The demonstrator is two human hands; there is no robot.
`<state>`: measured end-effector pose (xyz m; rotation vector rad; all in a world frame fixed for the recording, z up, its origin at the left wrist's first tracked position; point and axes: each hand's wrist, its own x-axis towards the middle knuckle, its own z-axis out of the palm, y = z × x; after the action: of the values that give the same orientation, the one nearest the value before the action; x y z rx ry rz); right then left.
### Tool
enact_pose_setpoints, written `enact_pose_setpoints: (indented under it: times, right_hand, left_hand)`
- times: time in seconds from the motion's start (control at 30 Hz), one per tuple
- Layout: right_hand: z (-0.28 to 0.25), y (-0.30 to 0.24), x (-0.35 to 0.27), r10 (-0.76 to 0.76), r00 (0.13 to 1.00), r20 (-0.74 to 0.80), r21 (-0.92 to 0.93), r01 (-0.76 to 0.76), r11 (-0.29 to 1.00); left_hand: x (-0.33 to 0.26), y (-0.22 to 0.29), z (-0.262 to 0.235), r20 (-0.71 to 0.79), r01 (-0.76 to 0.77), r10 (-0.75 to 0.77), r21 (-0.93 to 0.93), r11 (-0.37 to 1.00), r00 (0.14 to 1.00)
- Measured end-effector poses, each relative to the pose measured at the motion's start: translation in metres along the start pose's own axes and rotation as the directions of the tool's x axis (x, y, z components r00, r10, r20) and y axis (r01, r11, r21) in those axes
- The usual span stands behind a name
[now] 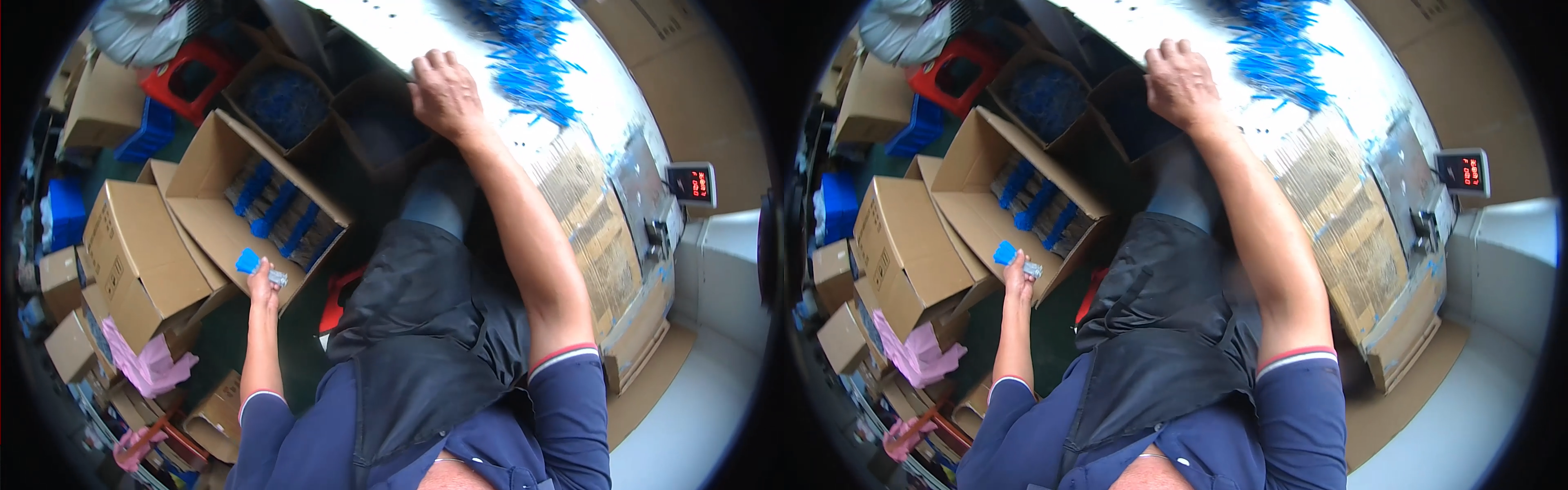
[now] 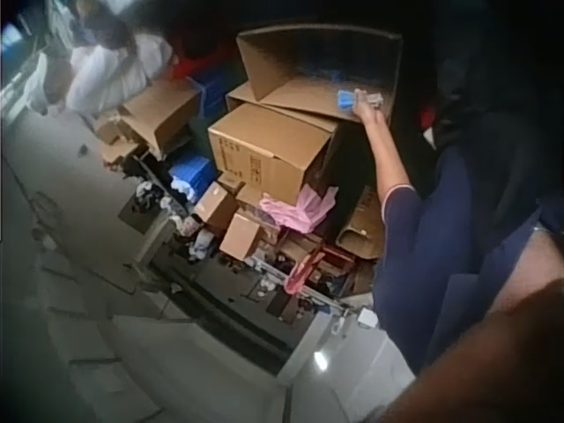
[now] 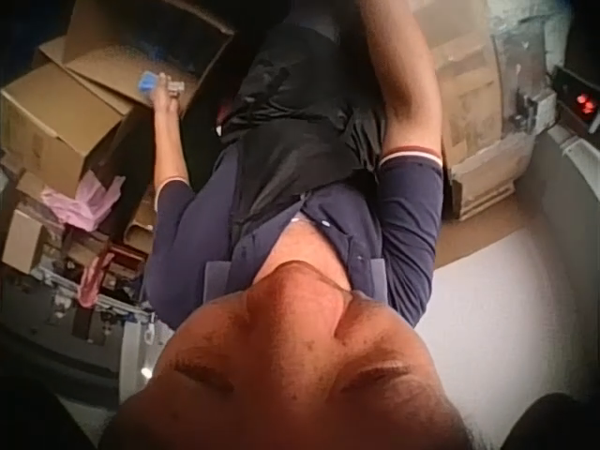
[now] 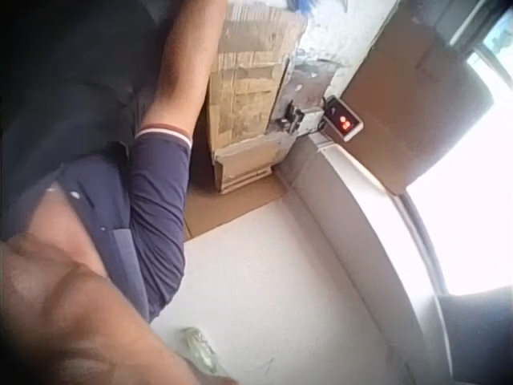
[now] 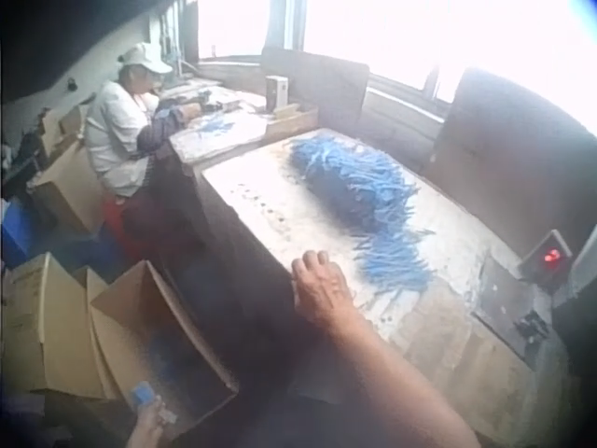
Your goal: Sorting, bundling, and packing small blue plastic components at a factory workstation.
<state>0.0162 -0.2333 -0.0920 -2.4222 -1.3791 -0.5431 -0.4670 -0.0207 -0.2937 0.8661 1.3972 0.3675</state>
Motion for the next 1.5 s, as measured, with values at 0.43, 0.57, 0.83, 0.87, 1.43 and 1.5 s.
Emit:
enact_pose_setpoints:
  times: [0.43,0.57,0.83,0.87,1.43,1.5]
  right_hand:
    - [-0.003,-0.009,0.006,0.012,0.999,0.033,-0.002,-0.012,1.000]
    - [-0.006,-0.007,0.005,0.023,0.999,0.036,-0.011,-0.022,1.000]
    - [-0.007,-0.007,0.002,0.020,0.999,0.034,-0.036,-0.019,0.999]
    - [-0.007,-0.007,0.002,0.019,0.999,0.034,-0.034,-0.018,0.999]
    - [0.003,-0.009,0.004,-0.032,0.997,-0.065,0.112,0.040,0.993]
    - [-0.002,-0.002,-0.003,-0.026,0.998,-0.055,0.096,0.031,0.995]
  left_hand:
    - [0.002,-0.018,0.053,0.077,0.009,-0.010,0.014,1.000,0.997]
    - [0.000,-0.012,0.054,0.081,0.005,-0.009,0.044,0.999,0.997]
    - [-0.007,-0.011,0.063,0.066,0.021,-0.025,0.059,0.998,0.997]
    - [-0.007,-0.011,0.064,0.064,0.021,-0.025,0.058,0.998,0.998]
    - [-0.056,0.034,0.056,0.127,-0.364,0.349,0.123,0.923,0.928]
    - [-0.072,0.037,0.068,0.110,-0.525,0.514,0.213,0.824,0.851]
